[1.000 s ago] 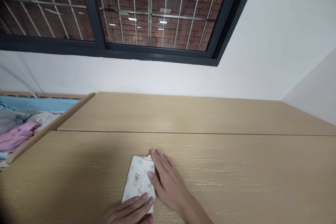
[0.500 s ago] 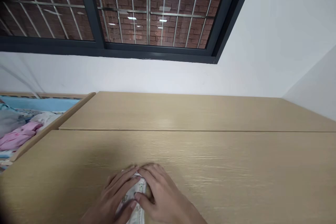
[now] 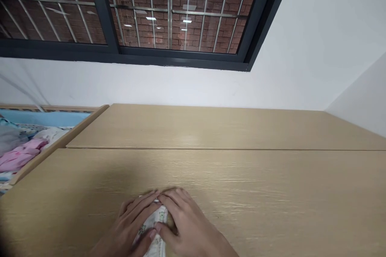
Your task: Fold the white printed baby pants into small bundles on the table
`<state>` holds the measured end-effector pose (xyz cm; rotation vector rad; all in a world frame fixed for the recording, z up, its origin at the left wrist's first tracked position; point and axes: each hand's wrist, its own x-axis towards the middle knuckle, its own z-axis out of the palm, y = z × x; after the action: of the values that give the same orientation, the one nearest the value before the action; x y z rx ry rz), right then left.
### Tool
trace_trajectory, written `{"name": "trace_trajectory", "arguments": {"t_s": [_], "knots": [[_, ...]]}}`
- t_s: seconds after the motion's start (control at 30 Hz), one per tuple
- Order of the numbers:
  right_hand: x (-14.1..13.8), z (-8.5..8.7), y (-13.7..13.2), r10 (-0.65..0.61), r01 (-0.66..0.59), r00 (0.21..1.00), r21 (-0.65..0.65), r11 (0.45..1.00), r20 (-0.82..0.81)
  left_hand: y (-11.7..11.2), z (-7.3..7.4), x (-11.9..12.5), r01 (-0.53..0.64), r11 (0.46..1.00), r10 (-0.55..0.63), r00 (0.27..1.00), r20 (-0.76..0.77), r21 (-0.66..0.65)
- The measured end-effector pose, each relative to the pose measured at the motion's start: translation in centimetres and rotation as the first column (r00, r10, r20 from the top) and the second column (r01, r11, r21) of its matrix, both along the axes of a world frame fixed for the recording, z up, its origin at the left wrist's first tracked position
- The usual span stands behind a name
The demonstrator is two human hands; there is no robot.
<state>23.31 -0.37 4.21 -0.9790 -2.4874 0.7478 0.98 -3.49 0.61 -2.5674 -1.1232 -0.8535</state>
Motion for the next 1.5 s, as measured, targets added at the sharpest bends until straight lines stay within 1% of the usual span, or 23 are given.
{"name": "trace_trajectory", "arguments": {"t_s": [0.2, 0.4, 0.67, 1.03, 1.27, 1.4, 1.5], "knots": [[-0.1, 0.2, -0.1, 0.001, -0.001, 1.000, -0.010, 1.000, 0.018, 0.0, 0.3, -0.1, -0.020, 1.000, 0.021, 0.999, -0.046, 0.014], [-0.2, 0.4, -0.2, -0.028, 0.029, 0.999, -0.015, 0.999, 0.039, -0.1, 0.2, -0.1, -0.034, 0.999, 0.036, 0.995, -0.090, 0.031], [-0.2, 0.2, -0.1, -0.032, 0.031, 0.999, 0.016, 0.999, 0.038, -0.3, 0.3, -0.3, -0.047, 0.999, 0.050, 0.988, -0.145, 0.026], [-0.4, 0.1, -0.2, -0.037, 0.036, 0.999, 0.045, 0.998, 0.022, -0.6, 0.5, -0.7, -0.023, 0.996, 0.009, 0.987, -0.161, -0.081], [-0.4, 0.3, -0.4, -0.050, 0.048, 0.996, 0.019, 0.999, 0.075, -0.5, 0.7, -0.5, -0.023, 0.991, 0.005, 0.991, -0.136, -0.130], [-0.3, 0.2, -0.6, -0.054, 0.052, 0.995, 0.019, 0.998, 0.080, -0.5, 1.1, -0.6, -0.008, 0.987, -0.015, 0.990, -0.140, -0.158], [-0.3, 0.1, -0.6, -0.050, 0.048, 0.995, 0.026, 0.999, 0.081, -0.6, 1.4, -0.5, -0.001, 0.980, -0.022, 0.993, -0.116, -0.197]]}}
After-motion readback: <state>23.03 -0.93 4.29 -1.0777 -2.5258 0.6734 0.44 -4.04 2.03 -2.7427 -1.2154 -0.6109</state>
